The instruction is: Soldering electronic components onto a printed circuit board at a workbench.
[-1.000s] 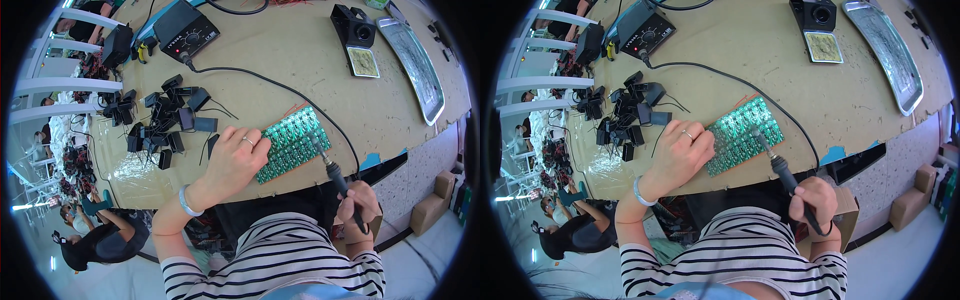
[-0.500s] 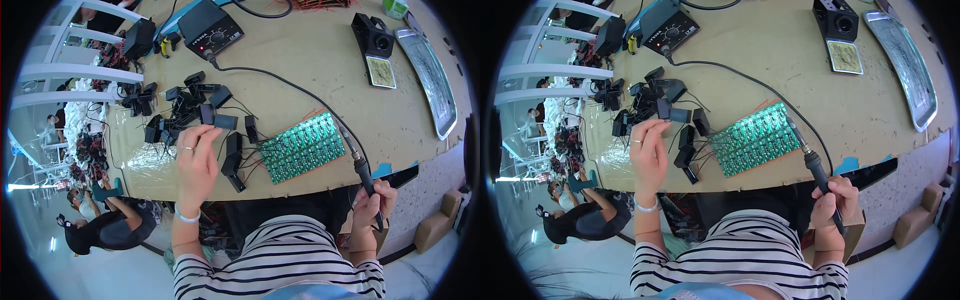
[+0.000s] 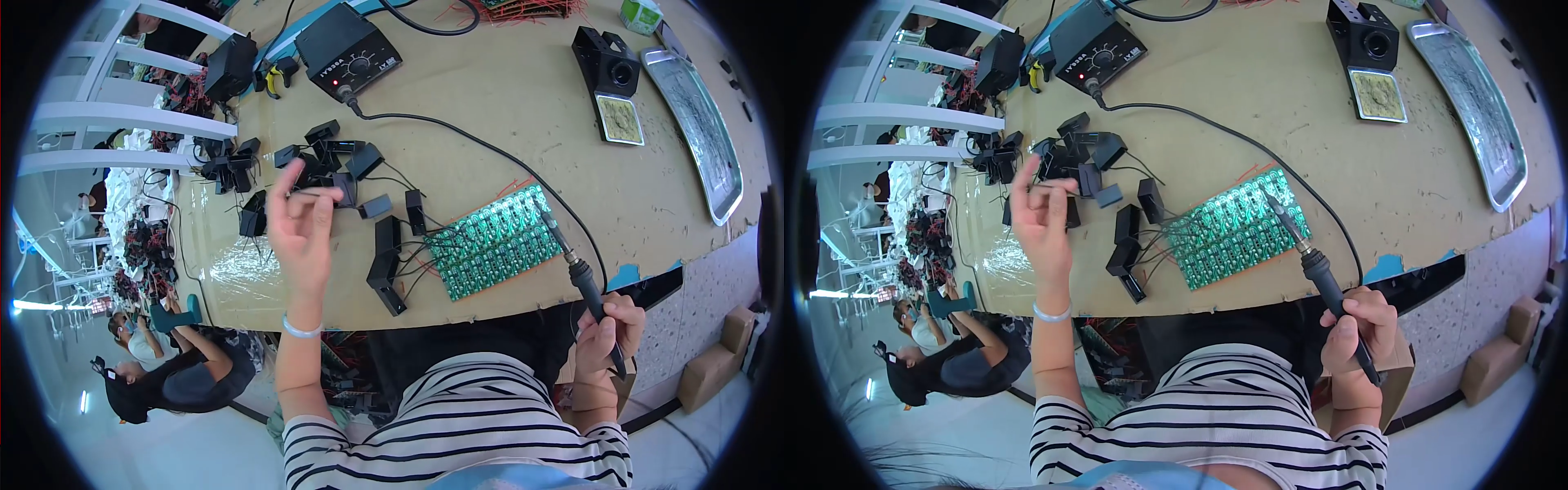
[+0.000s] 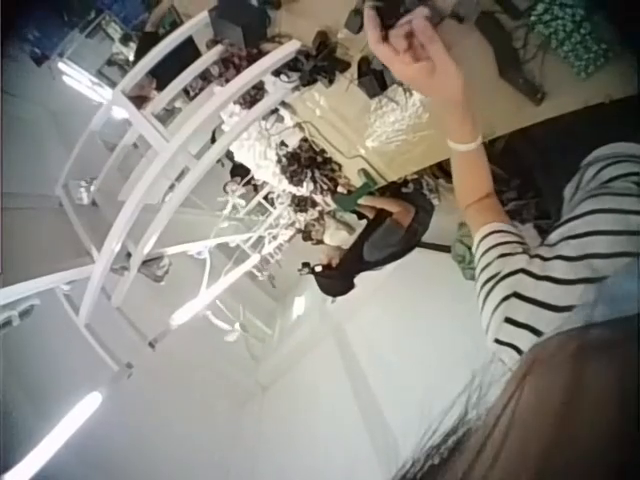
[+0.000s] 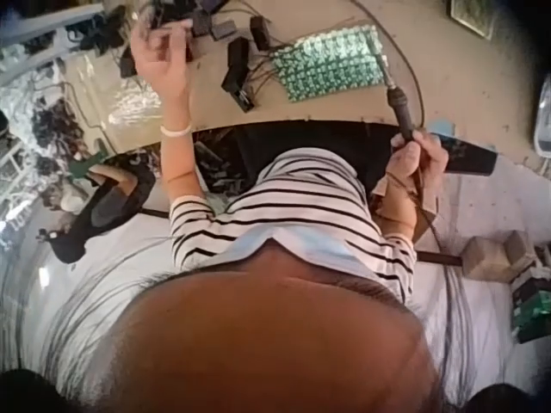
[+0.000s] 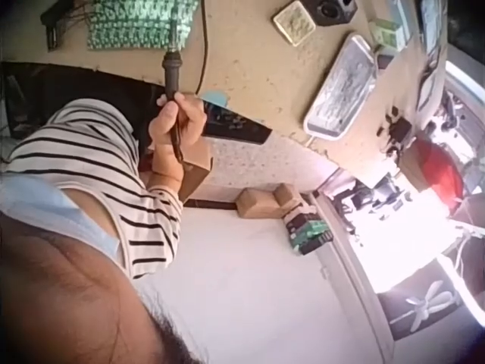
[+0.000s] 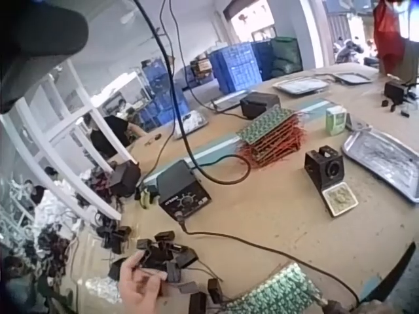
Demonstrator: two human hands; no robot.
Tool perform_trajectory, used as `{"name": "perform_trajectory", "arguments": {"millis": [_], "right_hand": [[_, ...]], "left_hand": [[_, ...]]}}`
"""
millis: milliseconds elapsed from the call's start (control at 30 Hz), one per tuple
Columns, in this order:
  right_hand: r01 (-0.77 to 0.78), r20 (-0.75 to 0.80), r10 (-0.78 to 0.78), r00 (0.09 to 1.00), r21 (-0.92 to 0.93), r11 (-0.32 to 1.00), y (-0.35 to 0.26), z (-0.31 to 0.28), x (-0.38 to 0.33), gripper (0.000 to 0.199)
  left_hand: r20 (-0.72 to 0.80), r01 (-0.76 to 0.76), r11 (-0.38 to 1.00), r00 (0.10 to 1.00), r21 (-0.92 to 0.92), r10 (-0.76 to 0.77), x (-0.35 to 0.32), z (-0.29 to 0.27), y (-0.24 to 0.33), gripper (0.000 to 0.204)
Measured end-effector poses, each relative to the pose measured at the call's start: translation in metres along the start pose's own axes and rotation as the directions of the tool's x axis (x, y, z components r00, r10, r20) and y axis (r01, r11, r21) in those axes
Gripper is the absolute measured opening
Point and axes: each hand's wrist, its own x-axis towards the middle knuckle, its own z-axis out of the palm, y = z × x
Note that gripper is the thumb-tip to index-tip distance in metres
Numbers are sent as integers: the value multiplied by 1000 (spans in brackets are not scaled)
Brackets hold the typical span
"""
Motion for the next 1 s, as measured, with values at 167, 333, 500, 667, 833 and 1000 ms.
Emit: {"name": "perform_trajectory", "arguments": {"millis": [167,333,500,667,833,1000], "right_hand": [[56,95,-57,994,10,998,2,-6,3,15],[26,196,-12,980,-71,997,0,-2,6,17],[133,332,-104,938,-66,989,6,3,10,9],[196,369,-153,917,-82,977,11,8,14,12],[215,376,-176,910,-66,974,15,16,17,14],[257,395,-205,896,-84,963,14,21,21,17]], "left_hand": [[63,126,863,992,-490,-108,13,18,13,21],[494,-450,852,823,268,280,27,43,50,12],[697,-692,682,610,237,376,30,73,36,18],[764,-717,648,561,258,317,30,74,36,22],[753,-698,665,581,265,309,28,71,33,22],[761,-697,664,577,271,295,28,72,31,22]]}}
